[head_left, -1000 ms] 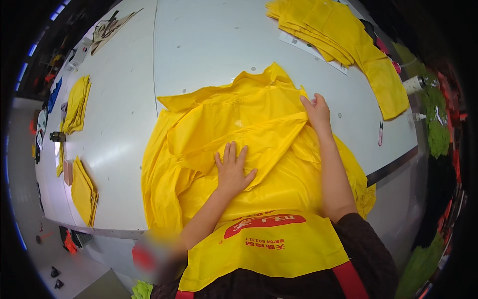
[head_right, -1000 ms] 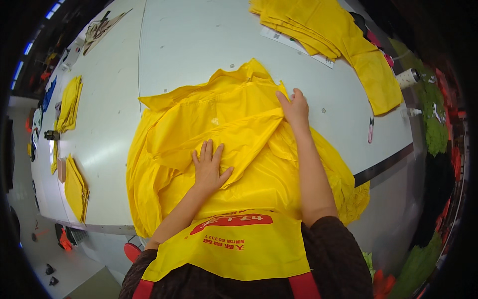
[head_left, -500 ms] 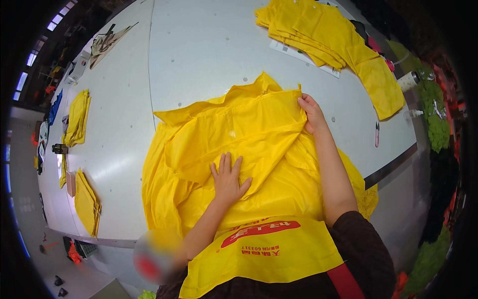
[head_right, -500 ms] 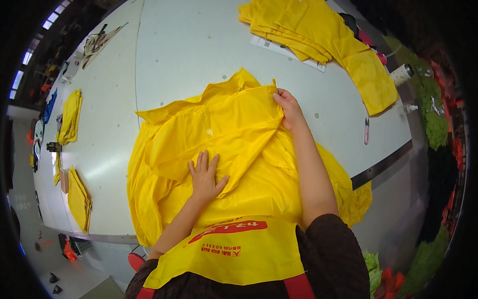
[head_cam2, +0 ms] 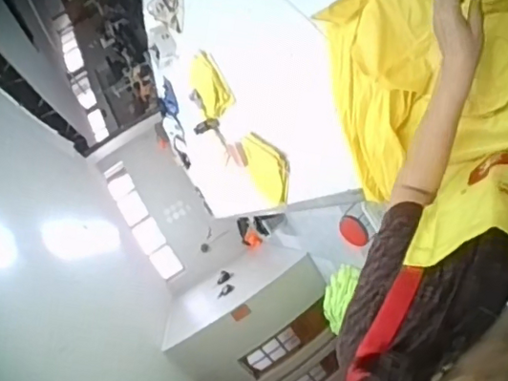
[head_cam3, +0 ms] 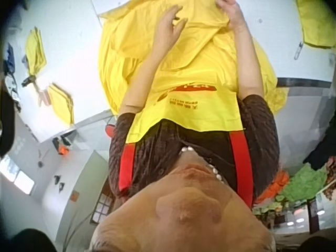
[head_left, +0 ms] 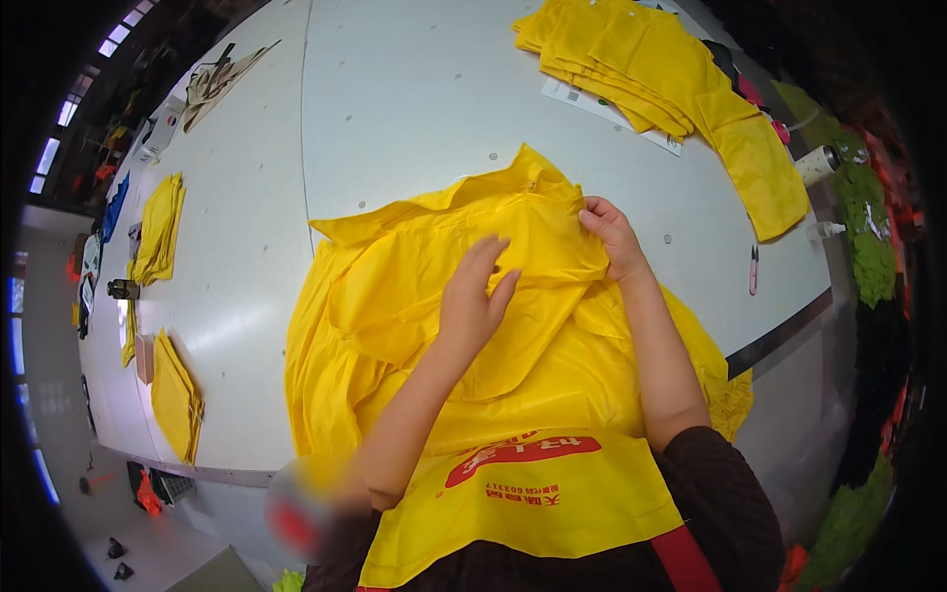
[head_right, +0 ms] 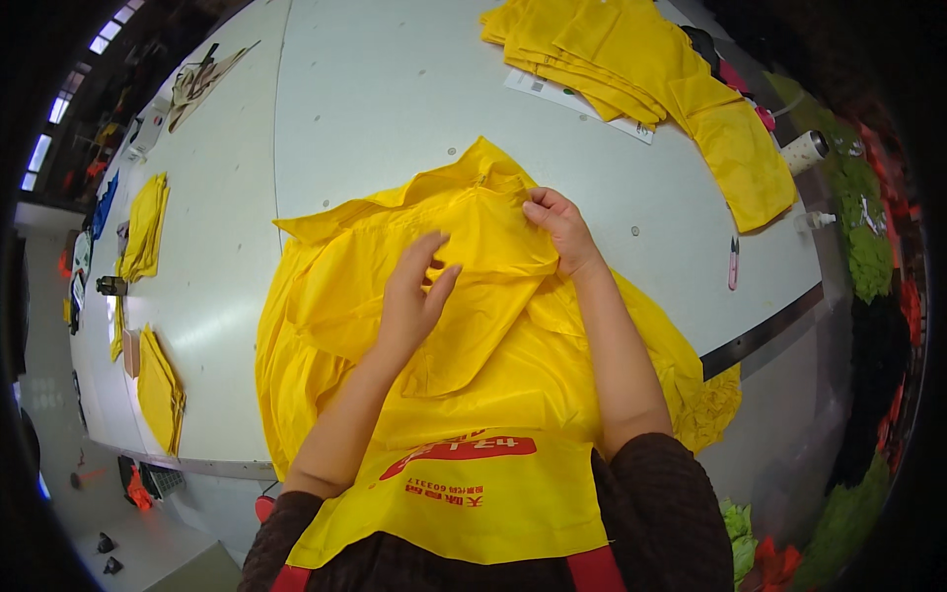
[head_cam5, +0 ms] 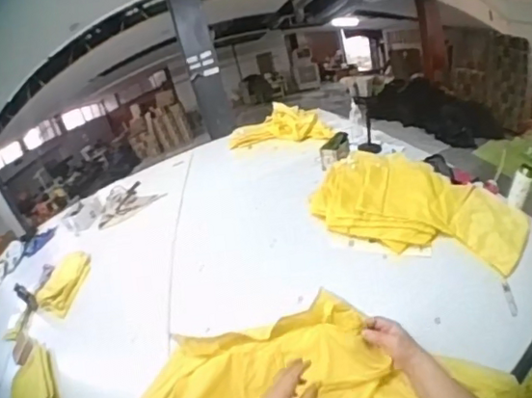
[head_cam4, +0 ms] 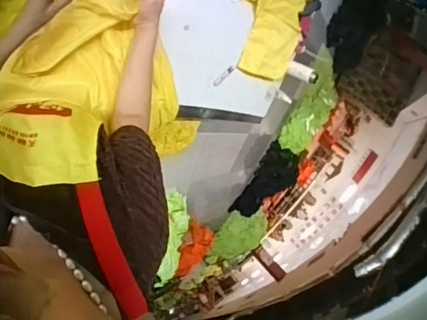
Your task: The person folds a yellow raincoat on a white table, aligns the edges, and places it into a white plastic basket. The person then unfolds another yellow raincoat, uses scissors to cut a tag, and continues folding it.
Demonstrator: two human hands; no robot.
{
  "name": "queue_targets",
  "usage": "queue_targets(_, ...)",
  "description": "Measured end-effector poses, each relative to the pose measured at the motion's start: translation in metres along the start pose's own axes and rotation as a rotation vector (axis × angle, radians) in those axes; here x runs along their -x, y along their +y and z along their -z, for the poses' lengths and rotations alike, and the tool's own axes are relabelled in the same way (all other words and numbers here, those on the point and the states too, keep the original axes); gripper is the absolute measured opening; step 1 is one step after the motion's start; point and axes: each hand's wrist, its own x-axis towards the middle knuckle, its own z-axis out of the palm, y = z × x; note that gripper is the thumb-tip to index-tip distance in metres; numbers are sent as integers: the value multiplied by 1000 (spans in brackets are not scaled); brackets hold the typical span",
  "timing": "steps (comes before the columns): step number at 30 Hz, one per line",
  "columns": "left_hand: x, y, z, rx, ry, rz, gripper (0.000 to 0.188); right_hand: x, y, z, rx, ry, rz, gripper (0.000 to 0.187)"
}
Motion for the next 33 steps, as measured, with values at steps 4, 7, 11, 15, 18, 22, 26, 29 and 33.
queue_targets(4, -54, -6, -23, 335, -114, 41, 37, 10, -5, -22, -47, -52, -43, 17)
queue_targets(7, -70, -16, -38, 603, -276, 213, 23, 13, -2, -25, -87, -6, -94, 16)
queue_targets(11, -74, -24, -50, 796, -299, 372, 11, 15, 7, -4, 199, 122, -88, 19)
queue_targets(15, -72, -28, -49, 875, -219, 441, 15, 35, -35, 41, 1040, 631, 223, 33)
queue_targets(18, -72, -28, -50, 908, -191, 446, 18, 64, -67, 161, 1935, 1114, 481, 48)
queue_targets(22, -71, -27, -53, 860, -153, 422, 25, 113, -84, 218, 1924, 1542, -137, 54)
queue_targets(26, -71, -22, -55, 827, -124, 401, 29, 134, -73, 274, 2077, 1229, 68, 22)
queue_targets(29, -70, -13, -56, 829, -109, 446, 30, 135, -82, 316, 2000, 1133, -35, 18)
queue_targets(33, -69, -17, -56, 842, -103, 498, 28, 109, -93, 215, 37, 669, 256, 16)
